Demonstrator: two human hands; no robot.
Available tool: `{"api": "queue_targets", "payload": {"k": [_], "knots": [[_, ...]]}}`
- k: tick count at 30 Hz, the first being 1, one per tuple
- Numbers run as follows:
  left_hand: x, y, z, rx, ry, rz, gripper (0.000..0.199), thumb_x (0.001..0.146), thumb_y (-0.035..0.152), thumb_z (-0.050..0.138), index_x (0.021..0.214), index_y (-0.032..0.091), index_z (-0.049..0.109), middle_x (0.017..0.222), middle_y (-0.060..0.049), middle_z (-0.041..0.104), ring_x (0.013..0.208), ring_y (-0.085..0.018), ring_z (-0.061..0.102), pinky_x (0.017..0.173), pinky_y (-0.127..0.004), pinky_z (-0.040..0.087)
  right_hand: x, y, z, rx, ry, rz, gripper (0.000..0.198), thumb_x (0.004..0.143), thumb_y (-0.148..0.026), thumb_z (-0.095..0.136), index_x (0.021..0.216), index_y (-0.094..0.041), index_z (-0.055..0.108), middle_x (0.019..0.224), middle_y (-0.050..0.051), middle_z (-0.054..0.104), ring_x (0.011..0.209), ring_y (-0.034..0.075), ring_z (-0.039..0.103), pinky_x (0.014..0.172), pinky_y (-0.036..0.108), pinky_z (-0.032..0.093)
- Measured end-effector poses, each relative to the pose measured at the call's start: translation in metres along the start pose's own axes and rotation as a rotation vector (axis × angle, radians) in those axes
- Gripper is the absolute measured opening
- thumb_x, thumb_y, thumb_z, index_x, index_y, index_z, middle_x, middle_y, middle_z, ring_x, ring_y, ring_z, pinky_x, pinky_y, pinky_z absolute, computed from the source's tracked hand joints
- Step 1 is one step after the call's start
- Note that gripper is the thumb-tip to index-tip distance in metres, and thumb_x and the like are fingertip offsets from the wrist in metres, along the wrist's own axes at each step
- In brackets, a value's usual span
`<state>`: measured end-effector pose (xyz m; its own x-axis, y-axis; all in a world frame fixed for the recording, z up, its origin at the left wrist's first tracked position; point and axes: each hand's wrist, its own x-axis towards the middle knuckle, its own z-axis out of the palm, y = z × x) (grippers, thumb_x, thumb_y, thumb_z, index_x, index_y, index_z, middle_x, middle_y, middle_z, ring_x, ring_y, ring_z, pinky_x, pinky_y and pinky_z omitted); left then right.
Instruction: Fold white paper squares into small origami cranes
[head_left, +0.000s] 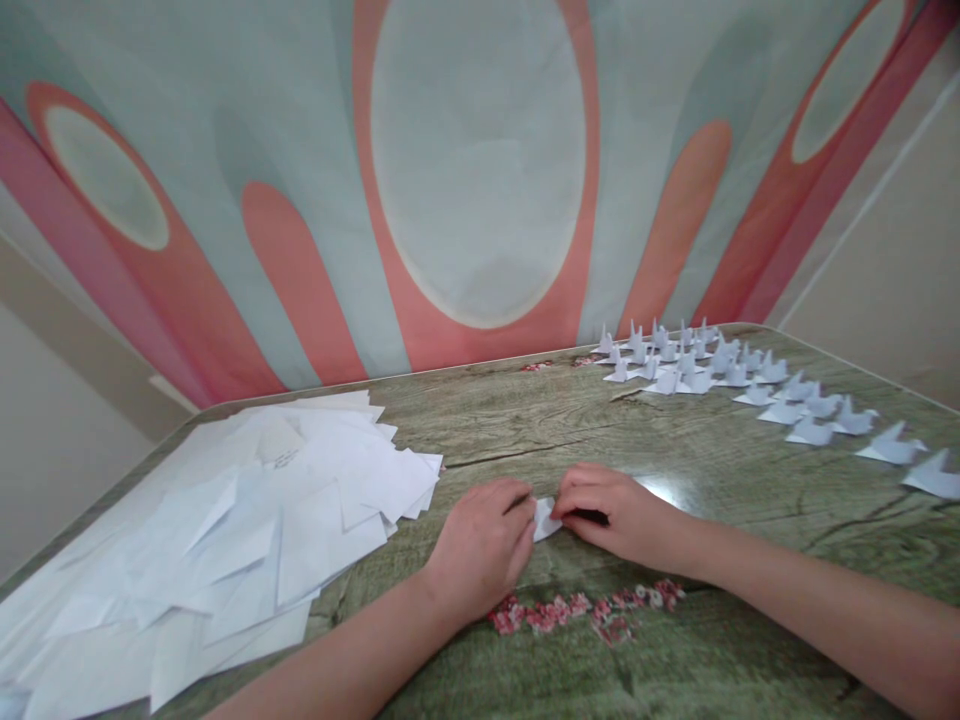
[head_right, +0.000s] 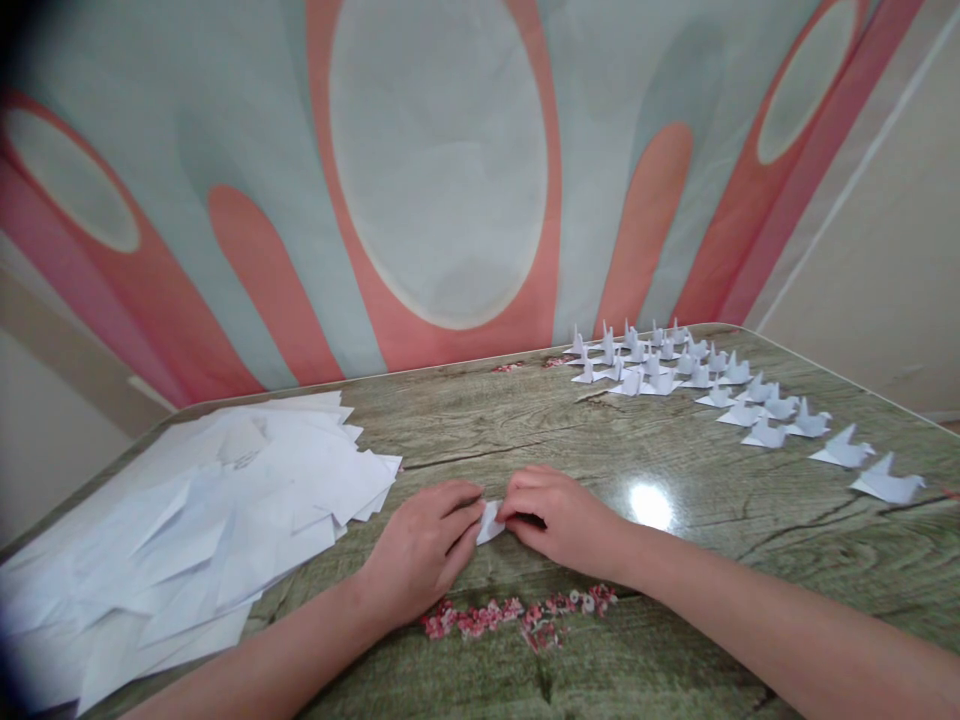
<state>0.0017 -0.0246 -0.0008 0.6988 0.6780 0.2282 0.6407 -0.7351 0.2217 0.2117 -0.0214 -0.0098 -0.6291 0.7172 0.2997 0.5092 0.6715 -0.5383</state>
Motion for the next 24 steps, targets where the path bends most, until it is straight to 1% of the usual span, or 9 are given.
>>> {"api": "queue_targets", "payload": {"k": [4, 7, 11, 15, 19, 24], "knots": [[0.0008, -0.0032, 0.0016, -0.096, 0.034, -0.029, 0.024, 0.086, 0.022, 0.044, 0.106, 0.021, 0.058, 0.110, -0.005, 0.058, 0.102, -0.020, 0.052, 0.090, -0.036, 0.042, -0.0007, -0.0024, -0.0020, -0.098, -0.029, -0.047, 0.013, 0.084, -0.017, 0.052, 0.084, -0.019, 0.064, 0.081, 0.004, 0.058, 0.079, 0.016, 0.051, 0.072, 0.030, 0.038], [0.0016, -0.0034, -0.0001, -0.165, 0.061, -0.040, 0.018, 0.085, 0.022, 0.047, 0.096, 0.021, 0.062, 0.106, -0.004, 0.059, 0.098, -0.018, 0.053, 0.086, -0.032, 0.042, -0.0007, -0.0021, -0.0022, -0.113, -0.032, -0.050, 0.014, 0.085, -0.020, 0.051, 0.082, -0.018, 0.065, 0.082, 0.004, 0.058, 0.080, 0.017, 0.050, 0.072, 0.030, 0.038], [0.0027, -0.0027, -0.0028, -0.204, 0.052, -0.025, 0.015, 0.084, 0.019, 0.049, 0.086, 0.020, 0.064, 0.093, -0.003, 0.061, 0.089, -0.016, 0.053, 0.081, -0.029, 0.042, -0.0002, -0.0002, -0.0024, -0.038, -0.028, -0.021, 0.014, 0.085, -0.021, 0.053, 0.083, -0.019, 0.066, 0.084, 0.004, 0.057, 0.082, 0.016, 0.050, 0.073, 0.029, 0.039], [0.0032, -0.0035, -0.0038, -0.210, 0.032, -0.070, 0.015, 0.083, 0.020, 0.051, 0.083, 0.021, 0.066, 0.085, -0.003, 0.059, 0.084, -0.016, 0.052, 0.076, -0.029, 0.040, 0.0008, 0.0016, -0.0023, 0.079, -0.041, 0.026, 0.010, 0.083, -0.023, 0.056, 0.084, -0.020, 0.066, 0.085, 0.003, 0.056, 0.083, 0.015, 0.052, 0.074, 0.028, 0.040], [0.0045, -0.0059, -0.0033, -0.233, 0.003, -0.128, 0.013, 0.082, 0.024, 0.054, 0.082, 0.023, 0.068, 0.081, -0.002, 0.058, 0.083, -0.017, 0.051, 0.076, -0.029, 0.039, 0.0020, 0.0013, -0.0009, 0.164, -0.045, 0.090, 0.008, 0.081, -0.024, 0.058, 0.081, -0.020, 0.066, 0.083, 0.002, 0.056, 0.081, 0.014, 0.053, 0.073, 0.028, 0.041], [0.0068, -0.0077, -0.0069, -0.258, -0.033, -0.170, 0.015, 0.082, 0.028, 0.053, 0.084, 0.026, 0.068, 0.082, -0.001, 0.058, 0.084, -0.016, 0.051, 0.077, -0.030, 0.037, 0.0033, -0.0020, 0.0017, 0.195, -0.023, 0.153, 0.007, 0.080, -0.022, 0.059, 0.077, -0.019, 0.064, 0.082, 0.001, 0.055, 0.080, 0.013, 0.053, 0.072, 0.026, 0.041]]}}
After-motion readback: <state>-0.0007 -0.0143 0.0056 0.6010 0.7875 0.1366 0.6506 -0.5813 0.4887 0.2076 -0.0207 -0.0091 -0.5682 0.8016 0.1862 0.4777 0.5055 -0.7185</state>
